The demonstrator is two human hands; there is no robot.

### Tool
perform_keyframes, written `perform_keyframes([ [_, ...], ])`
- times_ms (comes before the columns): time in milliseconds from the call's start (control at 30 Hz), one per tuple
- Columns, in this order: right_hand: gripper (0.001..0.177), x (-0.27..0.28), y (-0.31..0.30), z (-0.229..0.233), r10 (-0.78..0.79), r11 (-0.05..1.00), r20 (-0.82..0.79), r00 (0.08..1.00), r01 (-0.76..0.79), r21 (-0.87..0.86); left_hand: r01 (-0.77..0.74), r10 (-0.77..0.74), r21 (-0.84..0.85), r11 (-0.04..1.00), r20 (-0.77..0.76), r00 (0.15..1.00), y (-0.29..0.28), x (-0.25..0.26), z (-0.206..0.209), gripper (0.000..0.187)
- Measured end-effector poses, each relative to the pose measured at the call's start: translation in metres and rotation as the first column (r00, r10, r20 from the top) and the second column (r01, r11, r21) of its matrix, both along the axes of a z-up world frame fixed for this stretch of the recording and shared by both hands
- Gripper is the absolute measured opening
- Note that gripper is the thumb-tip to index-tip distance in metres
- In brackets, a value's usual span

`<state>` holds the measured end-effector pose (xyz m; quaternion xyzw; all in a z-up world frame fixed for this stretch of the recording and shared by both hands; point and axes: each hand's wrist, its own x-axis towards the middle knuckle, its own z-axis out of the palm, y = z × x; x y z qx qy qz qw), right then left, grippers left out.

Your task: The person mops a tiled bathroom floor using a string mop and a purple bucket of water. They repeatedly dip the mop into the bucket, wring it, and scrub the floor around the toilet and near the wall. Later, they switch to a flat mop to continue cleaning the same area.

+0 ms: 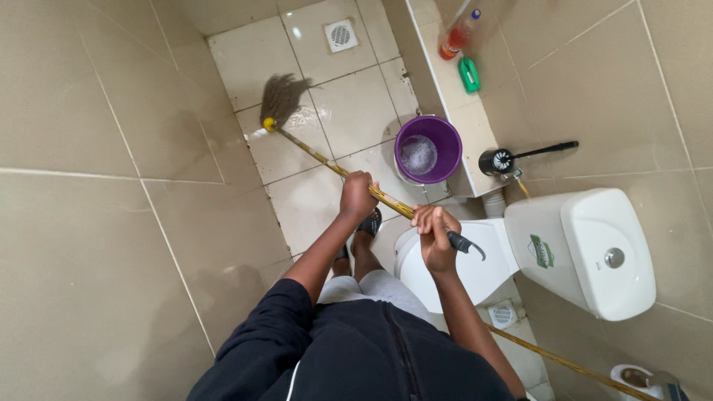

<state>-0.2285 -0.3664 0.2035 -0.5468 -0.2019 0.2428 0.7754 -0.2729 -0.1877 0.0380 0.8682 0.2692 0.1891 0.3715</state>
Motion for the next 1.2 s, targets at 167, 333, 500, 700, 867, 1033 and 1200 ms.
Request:
perform_keyframes([
  [167, 0.047, 0.020, 0.003, 0.040, 0.191, 0.981, 0.107, 0.976, -0.188, -0.042, -0.114, 0.112, 0.044, 0.993, 0.040, 0.993, -0.011, -0.001, 0.016, 0.027],
  [333, 0.039, 0.025, -0.007, 0.101, 0.276, 0.961, 0.262, 0.925, -0.260, -0.096, -0.129, 0.135, -0.047, 0.991, 0.173, 0.976, -0.043, 0.006, 0.038, 0.029],
  [500, 0.034, 0.030, -0.013, 0.139, 0.452, 0.890, 0.456, 0.767, -0.360, -0.278, 0.020, 0.036, -0.195, 0.981, 0.279, 0.960, -0.052, 0.029, 0.039, 0.034],
  [700, 0.032, 0.018, 0.007, 0.125, 0.614, 0.779, 0.542, 0.575, -0.331, -0.532, 0.191, -0.110, -0.250, 0.949, 0.307, 0.945, -0.023, 0.054, 0.034, 0.043],
  [867, 0.030, -0.014, 0.025, 0.104, 0.543, 0.807, 0.584, 0.604, -0.181, -0.563, 0.373, -0.339, -0.246, 0.895, 0.169, 0.925, -0.007, 0.067, 0.027, 0.044],
  [1033, 0.036, -0.028, 0.022, 0.101, 0.365, 0.861, 0.666, 0.650, 0.037, -0.508, 0.602, -0.564, -0.194, 0.775, 0.218, 0.796, -0.013, 0.061, 0.026, 0.034],
  [1200, 0.038, -0.022, 0.005, 0.132, 0.122, 0.968, 0.644, 0.756, 0.053, -0.246, 0.619, -0.611, -0.066, 0.783, 0.109, 0.784, -0.019, 0.048, 0.057, 0.027],
])
